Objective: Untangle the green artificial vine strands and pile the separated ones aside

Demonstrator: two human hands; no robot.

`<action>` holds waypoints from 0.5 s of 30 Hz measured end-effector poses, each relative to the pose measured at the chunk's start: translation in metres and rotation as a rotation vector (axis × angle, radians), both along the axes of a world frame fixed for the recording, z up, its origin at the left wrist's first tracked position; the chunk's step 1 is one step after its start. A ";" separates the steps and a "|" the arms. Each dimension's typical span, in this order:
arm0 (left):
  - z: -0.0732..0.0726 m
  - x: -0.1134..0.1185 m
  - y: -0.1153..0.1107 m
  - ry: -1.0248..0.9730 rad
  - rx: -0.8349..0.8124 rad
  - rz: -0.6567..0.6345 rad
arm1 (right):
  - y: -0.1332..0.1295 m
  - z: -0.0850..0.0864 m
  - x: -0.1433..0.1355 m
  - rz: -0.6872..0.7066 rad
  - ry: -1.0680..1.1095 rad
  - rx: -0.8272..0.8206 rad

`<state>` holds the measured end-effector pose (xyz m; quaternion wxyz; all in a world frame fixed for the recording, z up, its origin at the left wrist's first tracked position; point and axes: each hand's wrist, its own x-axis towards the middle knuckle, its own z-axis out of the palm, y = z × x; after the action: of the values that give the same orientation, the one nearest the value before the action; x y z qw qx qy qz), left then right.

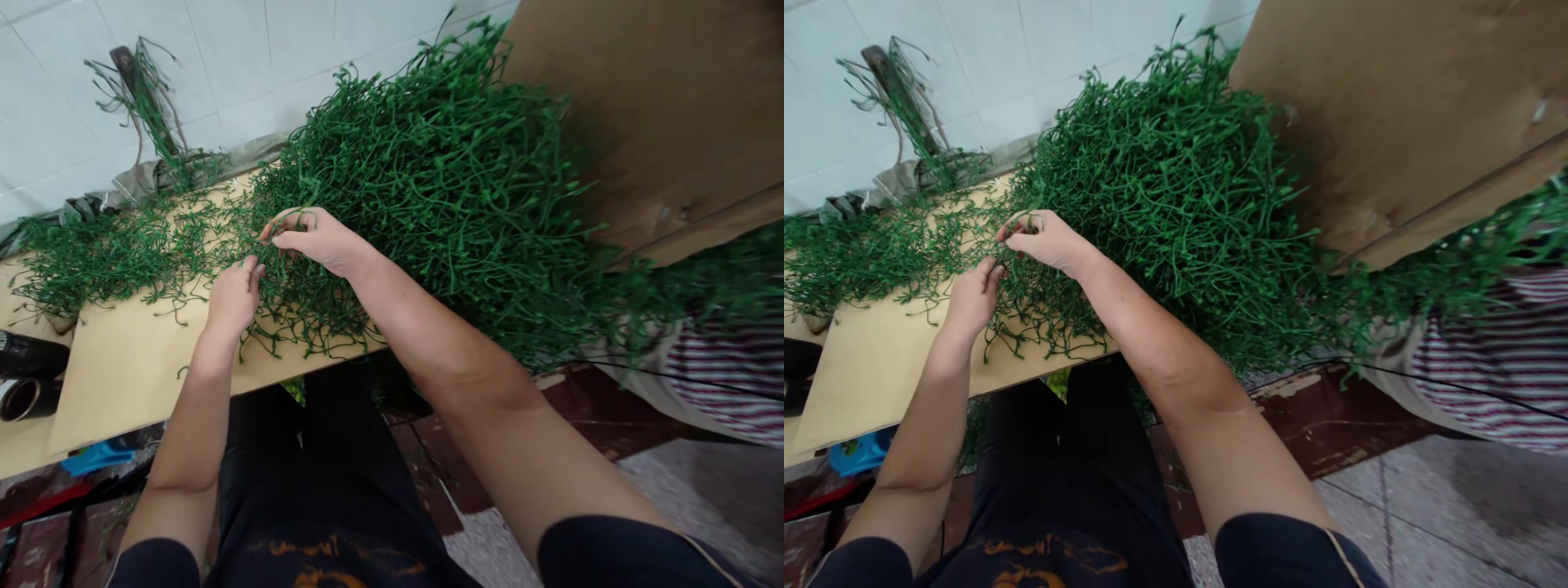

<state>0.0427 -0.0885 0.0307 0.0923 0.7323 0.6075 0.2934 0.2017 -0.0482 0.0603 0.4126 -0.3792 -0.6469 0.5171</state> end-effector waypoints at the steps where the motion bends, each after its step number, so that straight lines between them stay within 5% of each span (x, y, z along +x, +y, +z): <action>1: 0.000 -0.001 0.000 0.011 0.010 0.013 | 0.000 0.000 0.002 -0.008 -0.009 -0.005; 9: -0.003 -0.006 0.003 -0.326 0.063 -0.064 | 0.001 -0.007 0.007 0.003 0.043 -0.077; 15: 0.002 -0.004 -0.001 -0.160 0.001 -0.152 | 0.004 -0.007 0.005 -0.093 -0.018 -0.055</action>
<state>0.0392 -0.0896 0.0325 0.1622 0.7505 0.5408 0.3436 0.2069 -0.0440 0.0533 0.4199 -0.4246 -0.6179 0.5115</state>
